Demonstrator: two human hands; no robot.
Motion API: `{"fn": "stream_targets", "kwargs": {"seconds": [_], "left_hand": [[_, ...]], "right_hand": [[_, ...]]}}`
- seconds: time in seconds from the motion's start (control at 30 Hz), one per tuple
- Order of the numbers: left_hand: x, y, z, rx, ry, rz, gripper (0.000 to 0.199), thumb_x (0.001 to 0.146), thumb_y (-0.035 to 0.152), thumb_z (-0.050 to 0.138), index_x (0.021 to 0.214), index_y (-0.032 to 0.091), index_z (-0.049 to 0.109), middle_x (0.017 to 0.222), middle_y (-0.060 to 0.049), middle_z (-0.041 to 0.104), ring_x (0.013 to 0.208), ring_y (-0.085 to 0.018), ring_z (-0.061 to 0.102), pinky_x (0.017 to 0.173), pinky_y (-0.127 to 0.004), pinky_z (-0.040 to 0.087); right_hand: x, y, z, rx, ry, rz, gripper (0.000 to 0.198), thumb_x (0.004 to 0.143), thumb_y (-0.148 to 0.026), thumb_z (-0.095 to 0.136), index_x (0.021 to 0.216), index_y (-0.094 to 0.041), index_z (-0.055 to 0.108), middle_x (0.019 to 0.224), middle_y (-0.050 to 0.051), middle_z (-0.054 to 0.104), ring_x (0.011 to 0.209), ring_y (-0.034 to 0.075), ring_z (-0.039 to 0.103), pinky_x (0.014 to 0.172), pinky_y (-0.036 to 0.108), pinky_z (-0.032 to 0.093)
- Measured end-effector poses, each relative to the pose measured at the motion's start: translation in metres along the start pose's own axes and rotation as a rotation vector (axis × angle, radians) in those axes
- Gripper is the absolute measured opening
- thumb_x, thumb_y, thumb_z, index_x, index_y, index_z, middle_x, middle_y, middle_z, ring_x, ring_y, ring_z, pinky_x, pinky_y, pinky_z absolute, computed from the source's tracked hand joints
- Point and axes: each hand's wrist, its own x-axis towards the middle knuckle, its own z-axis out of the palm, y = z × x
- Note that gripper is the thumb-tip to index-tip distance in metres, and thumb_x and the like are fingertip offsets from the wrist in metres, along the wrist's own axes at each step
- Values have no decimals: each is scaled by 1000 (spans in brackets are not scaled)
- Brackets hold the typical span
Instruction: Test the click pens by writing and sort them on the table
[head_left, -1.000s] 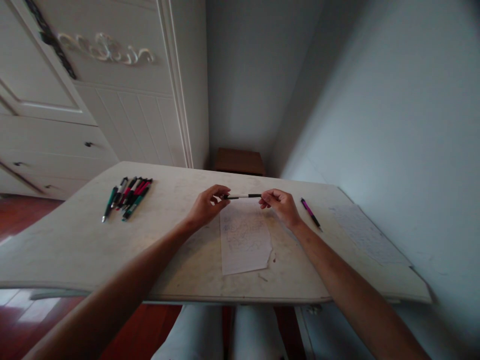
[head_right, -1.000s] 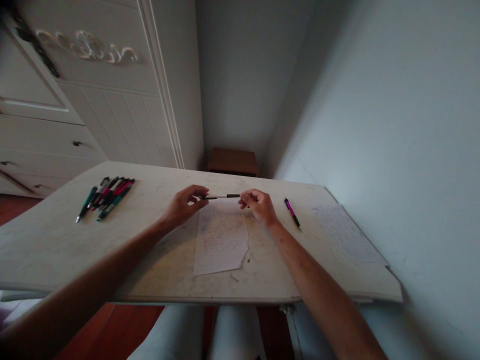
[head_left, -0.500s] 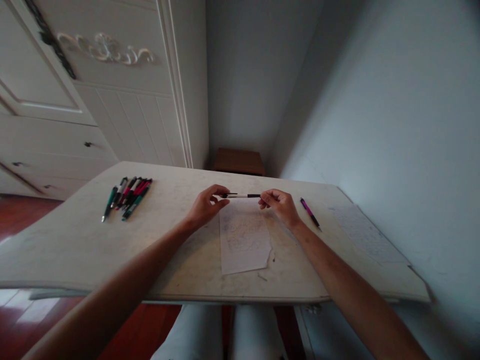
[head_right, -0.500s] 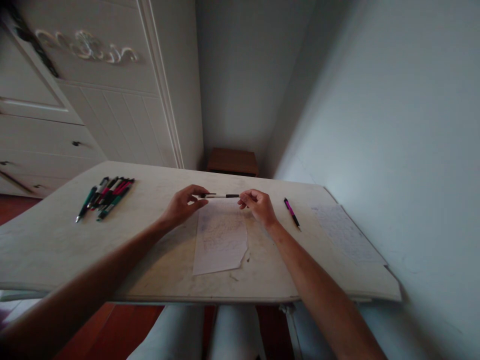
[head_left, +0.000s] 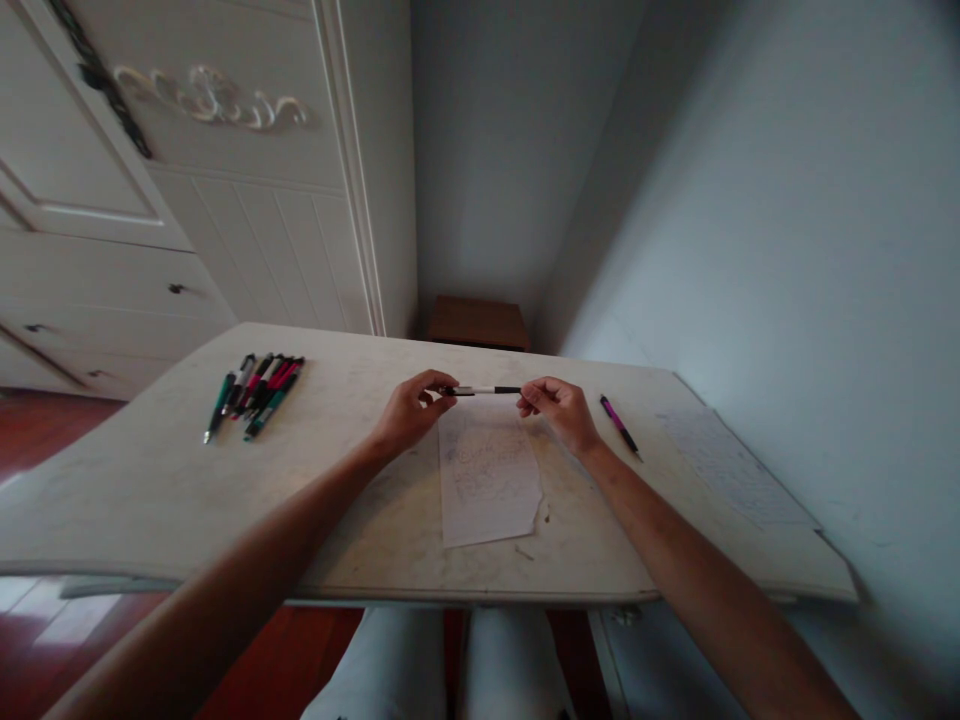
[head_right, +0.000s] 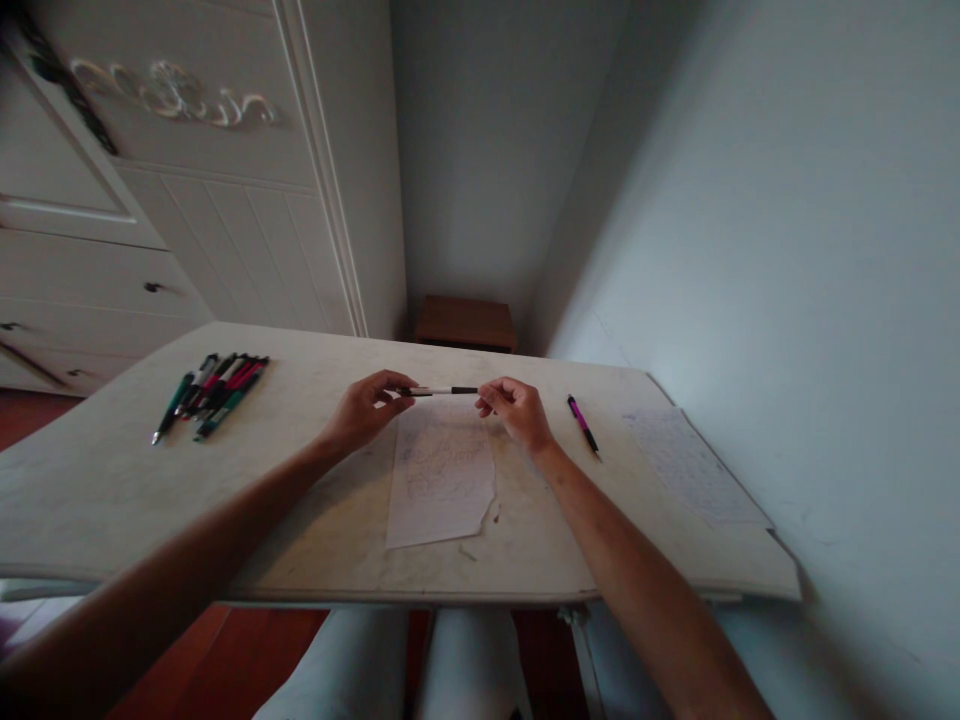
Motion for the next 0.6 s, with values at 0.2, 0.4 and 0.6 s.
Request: {"fn": "stream_targets", "kwargs": {"seconds": [0.2, 0.4, 0.6], "left_hand": [[-2, 4, 1, -3, 23, -45, 40, 81, 52, 60, 98, 16, 62, 100, -9, 67, 87, -19, 63, 67, -28, 50], [1, -1, 0, 63, -53, -51, 32, 85, 46, 55, 78, 16, 65, 73, -3, 66, 66, -15, 59, 64, -28, 47], [-1, 3, 1, -24, 40, -1, 44, 70, 44, 73, 103, 18, 60, 110, -10, 65, 92, -20, 63, 67, -27, 51]], "right_hand": [[-1, 0, 1, 20, -5, -25, 37, 76, -53, 70, 74, -17, 66, 69, 5, 70, 58, 14, 63, 61, 29, 51], [0, -2, 0, 29, 8, -22, 35, 75, -52, 71, 73, -17, 66, 67, 4, 70, 57, 14, 62, 60, 28, 50], [-1, -2, 1, 28, 0, -15, 35, 75, -50, 71, 72, -16, 66, 66, 4, 69, 57, 14, 62, 59, 28, 50]]}}
